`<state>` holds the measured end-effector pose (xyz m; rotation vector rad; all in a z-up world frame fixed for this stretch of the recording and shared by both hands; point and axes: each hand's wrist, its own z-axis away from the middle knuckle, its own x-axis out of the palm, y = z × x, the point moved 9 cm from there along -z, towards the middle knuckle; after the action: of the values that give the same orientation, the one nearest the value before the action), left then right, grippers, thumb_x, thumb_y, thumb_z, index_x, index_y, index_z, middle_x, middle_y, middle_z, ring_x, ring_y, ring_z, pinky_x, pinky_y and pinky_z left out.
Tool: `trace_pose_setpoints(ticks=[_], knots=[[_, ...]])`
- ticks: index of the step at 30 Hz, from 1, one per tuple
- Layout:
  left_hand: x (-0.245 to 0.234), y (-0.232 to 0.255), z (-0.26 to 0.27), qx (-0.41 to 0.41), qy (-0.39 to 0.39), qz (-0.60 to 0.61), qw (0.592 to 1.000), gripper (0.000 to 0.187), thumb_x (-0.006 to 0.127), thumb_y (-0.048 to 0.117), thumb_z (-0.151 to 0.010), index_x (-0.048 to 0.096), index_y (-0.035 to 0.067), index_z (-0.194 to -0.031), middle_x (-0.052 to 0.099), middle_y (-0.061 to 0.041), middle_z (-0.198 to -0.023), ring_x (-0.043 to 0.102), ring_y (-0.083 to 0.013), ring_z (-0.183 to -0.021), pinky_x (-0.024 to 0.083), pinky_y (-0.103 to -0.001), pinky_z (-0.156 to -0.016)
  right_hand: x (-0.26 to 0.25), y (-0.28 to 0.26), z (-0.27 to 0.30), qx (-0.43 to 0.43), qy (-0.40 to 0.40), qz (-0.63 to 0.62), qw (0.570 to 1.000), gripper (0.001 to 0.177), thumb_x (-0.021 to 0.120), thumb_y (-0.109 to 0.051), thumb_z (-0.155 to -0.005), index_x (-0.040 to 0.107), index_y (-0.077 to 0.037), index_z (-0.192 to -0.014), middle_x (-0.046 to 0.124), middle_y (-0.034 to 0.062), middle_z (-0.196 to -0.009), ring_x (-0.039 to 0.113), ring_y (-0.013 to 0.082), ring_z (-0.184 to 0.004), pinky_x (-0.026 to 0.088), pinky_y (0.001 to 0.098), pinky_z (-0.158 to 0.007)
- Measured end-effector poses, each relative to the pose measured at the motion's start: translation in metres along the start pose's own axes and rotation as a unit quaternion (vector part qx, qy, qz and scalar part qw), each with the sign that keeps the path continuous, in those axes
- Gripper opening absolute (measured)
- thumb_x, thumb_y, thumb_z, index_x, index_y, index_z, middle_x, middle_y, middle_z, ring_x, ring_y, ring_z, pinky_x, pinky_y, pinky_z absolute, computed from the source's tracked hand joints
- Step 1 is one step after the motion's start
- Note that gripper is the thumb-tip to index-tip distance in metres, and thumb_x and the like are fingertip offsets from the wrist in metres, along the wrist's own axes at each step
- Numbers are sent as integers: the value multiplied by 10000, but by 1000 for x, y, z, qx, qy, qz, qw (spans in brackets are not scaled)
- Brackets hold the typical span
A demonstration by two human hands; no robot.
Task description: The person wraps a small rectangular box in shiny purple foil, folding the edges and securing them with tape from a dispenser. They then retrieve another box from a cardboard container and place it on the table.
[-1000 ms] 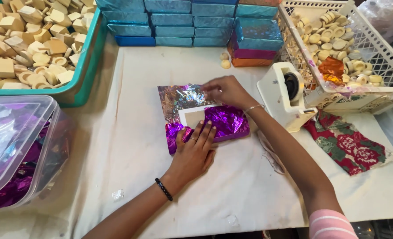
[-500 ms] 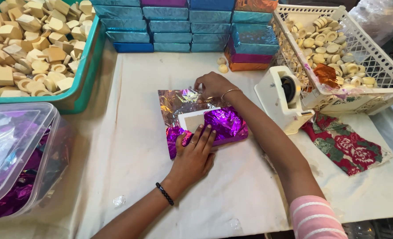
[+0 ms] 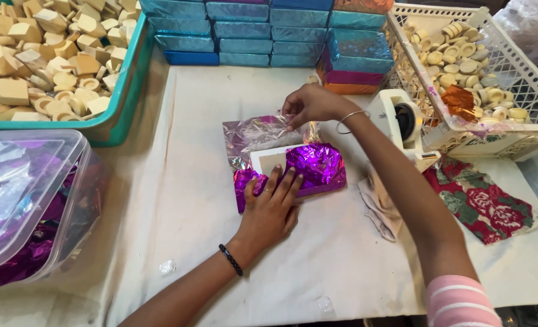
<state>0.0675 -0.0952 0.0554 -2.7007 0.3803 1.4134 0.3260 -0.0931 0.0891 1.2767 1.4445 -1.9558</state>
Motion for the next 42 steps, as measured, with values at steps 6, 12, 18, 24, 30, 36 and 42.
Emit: trace_pose_setpoints(ticks=[6, 12, 18, 24, 30, 36, 42], knots=[[5, 4, -9, 11, -9, -13, 1000, 676, 620, 462, -904, 501, 115, -1472, 495, -113, -1479, 361, -302, -1454, 218, -590, -1088, -8, -24, 24, 41, -16, 15, 999, 253, 867, -158, -755, 799, -63, -979, 796, 43, -834, 726, 108, -733, 563, 277, -690], [17, 4, -29, 10, -57, -41, 997, 729, 670, 528, -882, 530, 128, -1475, 517, -137, -1408, 390, -333, -1404, 222, -602, -1118, -1, -29, 35, 41, -38, 15, 998, 233, 858, -161, -772, 803, -71, -980, 793, 39, -825, 706, 114, -708, 552, 283, -668], [16, -2, -40, 5, -67, -25, 997, 746, 713, 547, -799, 553, 117, -1388, 494, -165, -1463, 381, -355, -1409, 216, -622, -1101, 9, -35, 47, 32, -57, 2, 998, 231, 807, -132, -793, 798, -88, -1020, 798, 40, -841, 736, 113, -713, 588, 286, -668], [20, -12, -36, -1, -75, -15, 997, 824, 715, 555, -813, 510, 62, -1441, 488, -142, -1469, 383, -355, -1399, 238, -628, -1092, 21, -43, 54, -15, -61, 18, 998, 203, 804, -127, -808, 799, -88, -1007, 798, 54, -845, 745, 130, -734, 580, 292, -704], [19, -13, -39, -3, -83, -3, 997, 852, 748, 527, -787, 509, 46, -1448, 493, -109, -1479, 425, -336, -1336, 285, -613, -1006, 25, -52, 66, -29, -28, 77, 996, 208, 804, -142, -786, 804, -114, -992, 785, 72, -831, 751, 202, -742, 573, 331, -715], [20, -17, -41, -23, -102, 9, 994, 838, 760, 555, -772, 533, 83, -1427, 466, -89, -1476, 402, -357, -1341, 270, -653, -1015, 22, -48, 69, 10, -4, 97, 995, 213, 815, -173, -779, 805, -126, -986, 786, 61, -846, 749, 222, -765, 564, 350, -726], [29, -19, -35, -14, -104, -18, 994, 790, 717, 580, -818, 532, 96, -1414, 448, -85, -1511, 373, -370, -1367, 272, -667, -1032, 17, -48, 71, -7, 7, 84, 996, 219, 800, -156, -785, 809, -136, -1002, 789, 67, -870, 755, 216, -781, 574, 338, -739]])
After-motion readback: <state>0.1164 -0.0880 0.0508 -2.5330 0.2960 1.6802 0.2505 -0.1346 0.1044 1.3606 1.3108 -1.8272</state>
